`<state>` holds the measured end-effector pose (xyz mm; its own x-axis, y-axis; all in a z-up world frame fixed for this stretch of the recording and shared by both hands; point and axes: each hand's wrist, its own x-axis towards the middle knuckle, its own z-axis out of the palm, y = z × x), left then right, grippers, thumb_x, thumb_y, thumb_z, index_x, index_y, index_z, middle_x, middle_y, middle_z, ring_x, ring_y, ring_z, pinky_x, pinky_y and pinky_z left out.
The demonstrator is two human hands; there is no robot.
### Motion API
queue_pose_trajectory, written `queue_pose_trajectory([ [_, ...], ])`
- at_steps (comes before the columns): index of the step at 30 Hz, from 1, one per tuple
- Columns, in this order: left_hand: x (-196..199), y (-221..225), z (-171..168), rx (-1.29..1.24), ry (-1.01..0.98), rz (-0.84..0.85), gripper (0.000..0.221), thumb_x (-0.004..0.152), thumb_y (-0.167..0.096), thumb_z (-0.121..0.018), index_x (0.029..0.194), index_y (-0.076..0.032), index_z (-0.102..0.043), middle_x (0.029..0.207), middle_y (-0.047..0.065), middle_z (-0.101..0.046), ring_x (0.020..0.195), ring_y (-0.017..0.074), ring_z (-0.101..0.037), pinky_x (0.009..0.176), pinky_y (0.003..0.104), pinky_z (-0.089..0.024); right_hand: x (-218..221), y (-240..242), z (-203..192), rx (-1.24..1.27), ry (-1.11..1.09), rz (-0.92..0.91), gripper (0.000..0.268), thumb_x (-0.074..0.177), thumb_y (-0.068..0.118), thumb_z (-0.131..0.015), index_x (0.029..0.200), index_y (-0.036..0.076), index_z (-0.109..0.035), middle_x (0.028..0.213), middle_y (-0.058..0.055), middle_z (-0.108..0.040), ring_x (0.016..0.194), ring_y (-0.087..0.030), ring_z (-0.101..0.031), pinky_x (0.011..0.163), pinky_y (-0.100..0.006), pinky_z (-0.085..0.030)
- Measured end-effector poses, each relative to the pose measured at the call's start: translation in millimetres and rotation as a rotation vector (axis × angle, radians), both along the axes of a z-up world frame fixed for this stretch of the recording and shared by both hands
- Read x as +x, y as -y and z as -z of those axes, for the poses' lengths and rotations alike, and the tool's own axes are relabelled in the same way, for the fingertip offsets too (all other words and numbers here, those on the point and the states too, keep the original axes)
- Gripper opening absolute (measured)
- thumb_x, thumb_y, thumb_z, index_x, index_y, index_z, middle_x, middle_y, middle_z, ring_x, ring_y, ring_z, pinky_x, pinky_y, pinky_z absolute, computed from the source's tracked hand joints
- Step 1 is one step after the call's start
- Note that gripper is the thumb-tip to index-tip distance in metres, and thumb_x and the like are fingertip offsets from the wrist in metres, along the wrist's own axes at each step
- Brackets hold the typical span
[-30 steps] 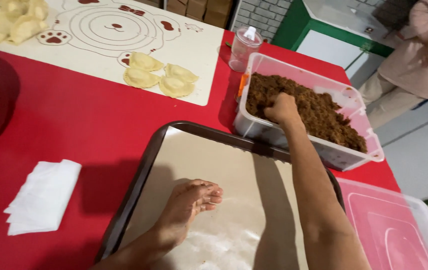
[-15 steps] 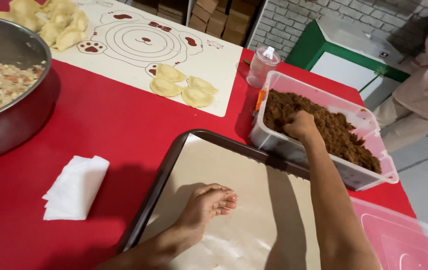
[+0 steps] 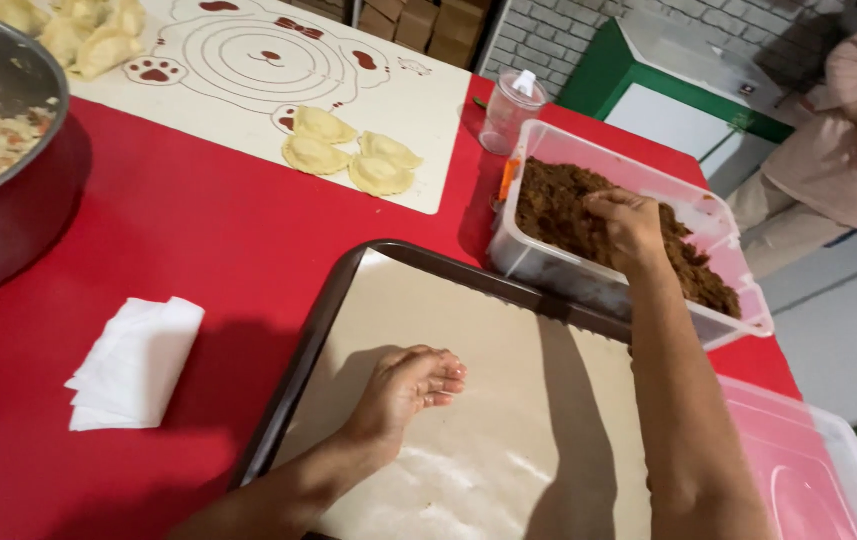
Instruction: Rolling small portions of brown filling into balls and arranging them in rows on a tray
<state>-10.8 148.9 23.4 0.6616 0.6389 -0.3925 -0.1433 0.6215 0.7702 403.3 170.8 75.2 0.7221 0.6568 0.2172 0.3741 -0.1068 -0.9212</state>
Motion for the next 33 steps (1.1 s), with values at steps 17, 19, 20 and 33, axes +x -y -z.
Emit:
queue_pose_trajectory([
  [17, -0.5, -12.4, -24.5, -0.206, 0.199, 0.040, 0.075, 0.094, -0.058, -0.050, 0.143, -0.001, -0.049, 0.133, 0.018, -0.052, 0.129, 0.0348, -0.054, 0.105, 0.046, -0.042, -192.6, 83.0, -60.8, 0.225, -0.457, -0.377, 0.024, 0.087, -0.005, -0.061, 0.109, -0.012, -0.069, 0.073, -0.022, -0.066, 0.065, -0.035, -0.075, 0.050, -0.040, -0.063],
  [19, -0.1, 4.8, -35.2, -0.263, 0.265, 0.007, 0.082, 0.095, -0.060, -0.047, 0.150, 0.001, -0.039, 0.146, 0.025, -0.041, 0.140, 0.0402, -0.041, 0.112, 0.051, -0.033, -236.3, 95.1, -63.0, 0.203, -0.417, -0.465, 0.022, 0.087, -0.005, -0.062, 0.107, -0.011, -0.069, 0.076, -0.021, -0.068, 0.067, -0.031, -0.074, 0.053, -0.035, -0.061],
  [20, 0.0, 13.5, -40.2, -0.320, 0.331, -0.022, 0.089, 0.097, -0.062, -0.044, 0.157, 0.002, -0.029, 0.160, 0.031, -0.029, 0.152, 0.0455, -0.028, 0.120, 0.056, -0.024, -258.2, 101.5, -63.9, 0.182, -0.374, -0.549, 0.021, 0.086, -0.005, -0.062, 0.105, -0.010, -0.069, 0.079, -0.019, -0.070, 0.069, -0.028, -0.074, 0.055, -0.031, -0.059],
  [33, -21.5, 42.2, -62.3, -0.507, 0.487, -0.195, 0.066, 0.098, -0.057, -0.048, 0.131, 0.000, -0.056, 0.116, 0.012, -0.054, 0.114, 0.0256, -0.054, 0.100, 0.039, -0.042, -334.9, 145.1, -42.6, 0.253, 0.567, -0.603, 0.012, 0.089, -0.001, -0.072, 0.100, 0.004, -0.077, 0.092, -0.013, -0.068, 0.076, -0.022, -0.069, 0.063, -0.029, -0.056],
])
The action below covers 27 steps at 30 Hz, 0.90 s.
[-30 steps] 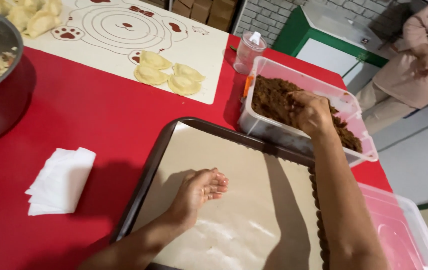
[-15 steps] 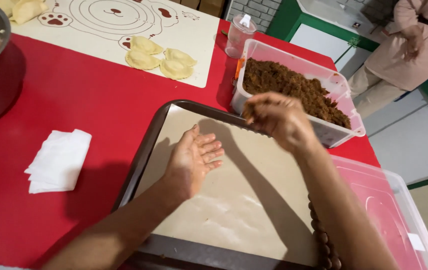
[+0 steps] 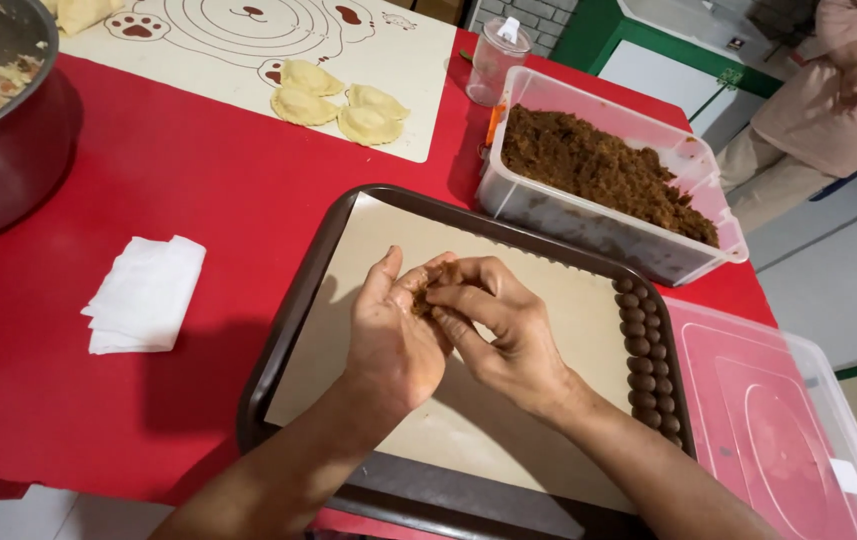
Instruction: Rolling small portions of brown filling into balls and arranging them in rows on a tray
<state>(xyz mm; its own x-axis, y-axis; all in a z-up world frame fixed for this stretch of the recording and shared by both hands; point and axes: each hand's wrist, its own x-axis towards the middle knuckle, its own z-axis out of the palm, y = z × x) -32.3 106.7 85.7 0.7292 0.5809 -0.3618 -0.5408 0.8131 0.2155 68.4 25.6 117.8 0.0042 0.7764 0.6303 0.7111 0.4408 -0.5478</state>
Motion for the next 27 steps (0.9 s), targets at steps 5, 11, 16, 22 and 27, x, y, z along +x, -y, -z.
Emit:
queue_pose_trajectory([
  [5, -3.5, 2.5, 1.8, 0.016, -0.034, 0.028, 0.060, 0.099, -0.055, -0.049, 0.123, -0.001, -0.060, 0.106, 0.009, -0.054, 0.103, 0.0215, -0.054, 0.084, 0.034, -0.044, -1.4, 8.9, 1.0, 0.069, 0.089, -0.042, 0.022, 0.092, -0.001, -0.065, 0.110, 0.000, -0.076, 0.105, -0.018, -0.067, 0.094, -0.032, -0.071, 0.083, -0.039, -0.058],
  [11, -0.1, -3.7, 15.8, 0.115, -0.087, 0.087, 0.052, 0.099, -0.043, -0.054, 0.124, 0.002, -0.060, 0.100, 0.008, -0.051, 0.094, 0.0201, -0.054, 0.078, 0.036, -0.045, 2.8, 10.8, -21.1, -0.100, 0.167, -0.129, 0.014, 0.092, 0.009, -0.065, 0.102, 0.005, -0.074, 0.095, -0.012, -0.071, 0.096, -0.032, -0.069, 0.089, -0.042, -0.050],
  [16, 1.3, -12.8, 18.8, 0.182, -0.117, 0.116, 0.037, 0.098, -0.024, -0.059, 0.119, 0.007, -0.063, 0.099, 0.017, -0.056, 0.095, 0.0299, -0.058, 0.082, 0.042, -0.050, 25.7, -0.8, -10.6, -0.225, 0.304, -0.111, 0.012, 0.087, 0.009, -0.060, 0.095, 0.011, -0.070, 0.081, -0.005, -0.069, 0.094, -0.029, -0.066, 0.087, -0.042, -0.043],
  [22, 4.2, -36.5, 37.4, 0.252, -0.214, 0.041, 0.023, 0.092, -0.003, -0.065, 0.110, 0.011, -0.068, 0.093, 0.026, -0.068, 0.088, 0.0348, -0.070, 0.084, 0.048, -0.060, 28.8, -17.3, -16.7, -0.251, 0.345, -0.115, 0.014, 0.083, 0.005, -0.059, 0.094, 0.012, -0.063, 0.082, -0.005, -0.066, 0.096, -0.030, -0.066, 0.089, -0.044, -0.043],
  [27, 5.1, -51.8, 53.1, 0.141, -0.189, 0.030, 0.018, 0.094, -0.006, -0.064, 0.106, 0.007, -0.067, 0.103, 0.027, -0.070, 0.097, 0.0380, -0.073, 0.089, 0.050, -0.063, 46.6, -35.4, -14.5, -0.263, 0.249, -0.137, 0.027, 0.083, 0.003, -0.061, 0.109, 0.003, -0.066, 0.098, -0.015, -0.072, 0.099, -0.037, -0.070, 0.092, -0.052, -0.045],
])
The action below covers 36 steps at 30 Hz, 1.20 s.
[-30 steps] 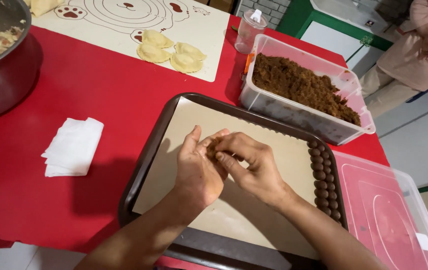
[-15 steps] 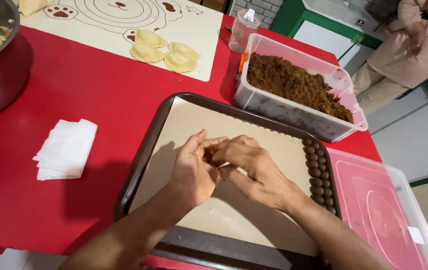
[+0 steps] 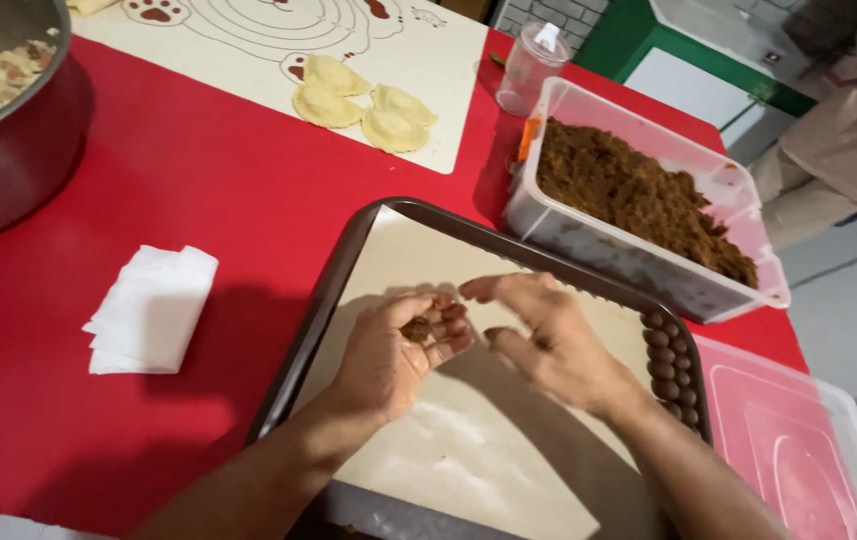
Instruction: Rolling small portions of brown filling into balls and arranging them in rows on a tray
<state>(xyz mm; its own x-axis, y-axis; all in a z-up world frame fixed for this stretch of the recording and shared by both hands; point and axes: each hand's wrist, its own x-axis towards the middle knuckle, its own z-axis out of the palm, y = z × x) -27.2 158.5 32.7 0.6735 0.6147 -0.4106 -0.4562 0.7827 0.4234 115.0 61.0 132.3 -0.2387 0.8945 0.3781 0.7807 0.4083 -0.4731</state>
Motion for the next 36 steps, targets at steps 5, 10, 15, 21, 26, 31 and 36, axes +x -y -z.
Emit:
queue_pose_trajectory([
  [5, 1.5, 0.5, 4.2, -0.086, 0.056, -0.009, 0.044, 0.097, -0.035, -0.054, 0.111, 0.006, -0.062, 0.109, 0.023, -0.061, 0.107, 0.0374, -0.068, 0.097, 0.055, -0.058, 8.9, -13.8, 1.0, -0.106, -0.297, 0.089, 0.040, 0.084, 0.000, -0.064, 0.124, 0.002, -0.067, 0.098, -0.014, -0.076, 0.102, -0.026, -0.071, 0.087, -0.041, -0.056],
  [10, -1.8, -0.6, -7.7, -0.041, 0.046, 0.005, 0.035, 0.102, -0.027, -0.048, 0.111, 0.003, -0.063, 0.111, 0.027, -0.064, 0.111, 0.0401, -0.067, 0.098, 0.051, -0.056, 3.5, -21.4, 13.9, -0.073, -0.254, 0.014, 0.036, 0.085, -0.002, -0.061, 0.120, 0.002, -0.069, 0.096, -0.013, -0.077, 0.093, -0.027, -0.073, 0.091, -0.045, -0.052],
  [15, -1.8, 1.0, -4.3, 0.005, 0.065, -0.027, 0.023, 0.098, -0.012, -0.053, 0.112, 0.002, -0.063, 0.110, 0.025, -0.067, 0.110, 0.0384, -0.069, 0.086, 0.039, -0.055, 4.0, -24.3, 24.2, 0.027, -0.194, 0.035, 0.031, 0.088, -0.002, -0.062, 0.116, 0.003, -0.072, 0.097, -0.011, -0.076, 0.095, -0.026, -0.073, 0.088, -0.041, -0.053],
  [21, 0.0, 1.0, -11.0, -0.020, -0.002, -0.063, 0.031, 0.102, -0.016, -0.053, 0.127, -0.003, -0.065, 0.117, 0.016, -0.066, 0.113, 0.0274, -0.062, 0.093, 0.035, -0.047, -19.7, -13.2, 39.4, 0.209, 0.138, -0.018, 0.032, 0.096, 0.015, -0.061, 0.123, 0.003, -0.072, 0.119, -0.020, -0.062, 0.116, -0.041, -0.059, 0.097, -0.048, -0.041],
  [26, -10.4, 4.5, -24.3, 0.002, 0.033, -0.108, 0.028, 0.094, -0.002, -0.043, 0.113, 0.007, -0.061, 0.109, 0.024, -0.070, 0.106, 0.0356, -0.072, 0.085, 0.037, -0.054, -25.6, -6.5, 35.7, 0.211, 0.201, 0.008, 0.037, 0.098, 0.016, -0.062, 0.132, 0.003, -0.065, 0.123, -0.016, -0.058, 0.116, -0.033, -0.056, 0.097, -0.047, -0.038],
  [31, -2.3, 2.4, -4.2, 0.017, 0.023, -0.052, 0.033, 0.099, -0.009, -0.044, 0.124, 0.000, -0.063, 0.111, 0.018, -0.067, 0.098, 0.0269, -0.061, 0.073, 0.033, -0.045, -20.4, -11.3, 39.2, 0.317, 0.191, 0.000, 0.027, 0.095, 0.015, -0.066, 0.118, 0.001, -0.071, 0.117, -0.016, -0.062, 0.110, -0.034, -0.060, 0.094, -0.046, -0.039],
  [36, -9.3, 6.3, -10.7, 0.043, 0.005, 0.035, 0.039, 0.103, -0.014, -0.046, 0.139, -0.003, -0.057, 0.120, 0.019, -0.064, 0.098, 0.0258, -0.053, 0.073, 0.029, -0.040, -22.8, -16.8, 50.0, 0.417, 0.235, 0.009, 0.031, 0.092, 0.025, -0.072, 0.116, 0.004, -0.072, 0.103, -0.014, -0.067, 0.094, -0.031, -0.068, 0.091, -0.047, -0.039],
])
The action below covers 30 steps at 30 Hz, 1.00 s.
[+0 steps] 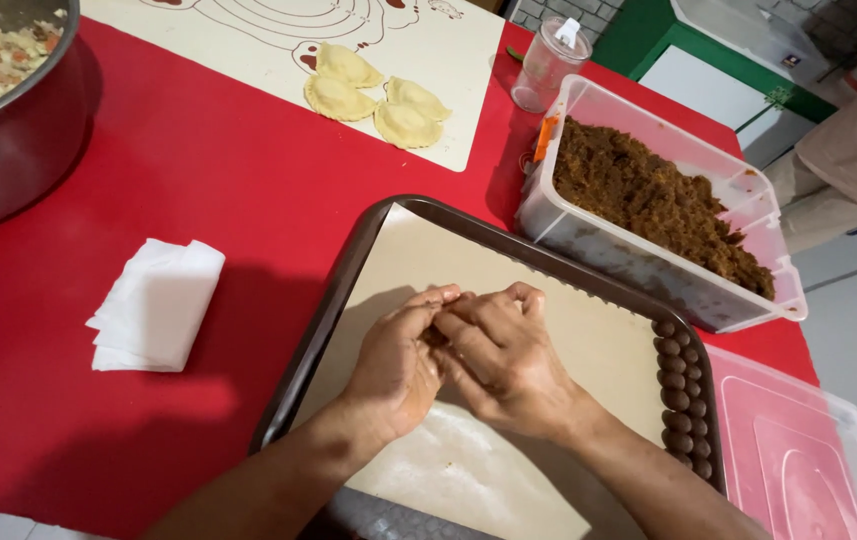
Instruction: Rolling small portions of brown filling into balls and arranging them in rows on a tray
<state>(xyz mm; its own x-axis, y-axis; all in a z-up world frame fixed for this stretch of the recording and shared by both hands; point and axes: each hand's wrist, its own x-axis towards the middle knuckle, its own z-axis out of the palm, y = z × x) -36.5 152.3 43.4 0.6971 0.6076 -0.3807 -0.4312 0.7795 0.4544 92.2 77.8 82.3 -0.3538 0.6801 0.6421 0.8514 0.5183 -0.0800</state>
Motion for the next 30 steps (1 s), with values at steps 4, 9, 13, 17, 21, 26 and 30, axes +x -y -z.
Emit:
queue_pose_trajectory([
  [4, 1.8, 4.3, -5.0, -0.050, 0.081, -0.002, 0.044, 0.104, -0.016, -0.046, 0.144, -0.001, -0.053, 0.133, 0.021, -0.058, 0.121, 0.0301, -0.051, 0.101, 0.039, -0.039, 7.1, -7.3, 2.7, -0.016, -0.152, -0.023, 0.015, 0.091, 0.011, -0.072, 0.102, 0.003, -0.075, 0.090, -0.012, -0.073, 0.080, -0.029, -0.073, 0.083, -0.044, -0.043],
  [9, 4.2, 2.2, 0.7, -0.058, 0.159, 0.029, 0.048, 0.102, -0.020, -0.043, 0.146, -0.001, -0.050, 0.131, 0.023, -0.059, 0.122, 0.0337, -0.053, 0.105, 0.043, -0.041, 11.5, -4.7, -1.3, -0.121, -0.466, 0.014, 0.008, 0.088, 0.005, -0.075, 0.095, 0.005, -0.078, 0.079, -0.005, -0.076, 0.069, -0.022, -0.074, 0.078, -0.036, -0.048],
  [13, 8.7, 0.9, 7.3, -0.064, 0.105, 0.013, 0.043, 0.104, -0.019, -0.043, 0.142, -0.003, -0.054, 0.128, 0.020, -0.058, 0.121, 0.0318, -0.053, 0.108, 0.042, -0.041, 0.9, -1.4, -2.2, -0.075, -0.426, 0.054, 0.011, 0.087, 0.003, -0.076, 0.098, 0.005, -0.078, 0.077, -0.006, -0.075, 0.070, -0.025, -0.074, 0.080, -0.036, -0.050],
  [17, 8.1, 1.7, 11.7, -0.009, 0.010, 0.002, 0.047, 0.103, -0.014, -0.048, 0.146, 0.003, -0.052, 0.102, 0.006, -0.054, 0.088, 0.0154, -0.046, 0.080, 0.030, -0.041, 2.7, -2.1, -2.1, -0.023, -0.311, 0.049, 0.017, 0.086, -0.002, -0.073, 0.101, 0.004, -0.077, 0.083, -0.007, -0.075, 0.074, -0.028, -0.075, 0.080, -0.038, -0.050],
  [21, 10.5, 3.4, 18.0, -0.015, -0.032, -0.084, 0.040, 0.100, -0.006, -0.055, 0.138, 0.004, -0.058, 0.108, 0.017, -0.063, 0.089, 0.0224, -0.058, 0.075, 0.030, -0.046, -3.9, 5.3, -4.2, -0.054, -0.292, 0.039, 0.018, 0.088, 0.001, -0.072, 0.105, -0.002, -0.075, 0.094, -0.018, -0.076, 0.087, -0.041, -0.075, 0.081, -0.047, -0.053],
  [26, 14.9, 3.4, 28.3, -0.009, -0.007, -0.075, 0.040, 0.096, -0.002, -0.056, 0.136, 0.004, -0.059, 0.100, 0.004, -0.060, 0.074, 0.0106, -0.046, 0.061, 0.022, -0.039, 13.5, 0.2, 15.2, -0.009, -0.115, 0.079, 0.005, 0.087, 0.003, -0.071, 0.091, 0.005, -0.073, 0.091, -0.013, -0.070, 0.094, -0.035, -0.072, 0.087, -0.044, -0.046],
  [30, 10.2, 5.4, 17.9, 0.015, 0.085, -0.042, 0.039, 0.094, 0.000, -0.055, 0.131, 0.006, -0.061, 0.091, 0.002, -0.057, 0.070, 0.0073, -0.043, 0.060, 0.019, -0.035, 14.4, -1.8, 5.1, -0.068, -0.362, 0.065, 0.008, 0.088, -0.003, -0.071, 0.092, 0.002, -0.075, 0.090, -0.012, -0.075, 0.092, -0.034, -0.075, 0.082, -0.041, -0.052],
])
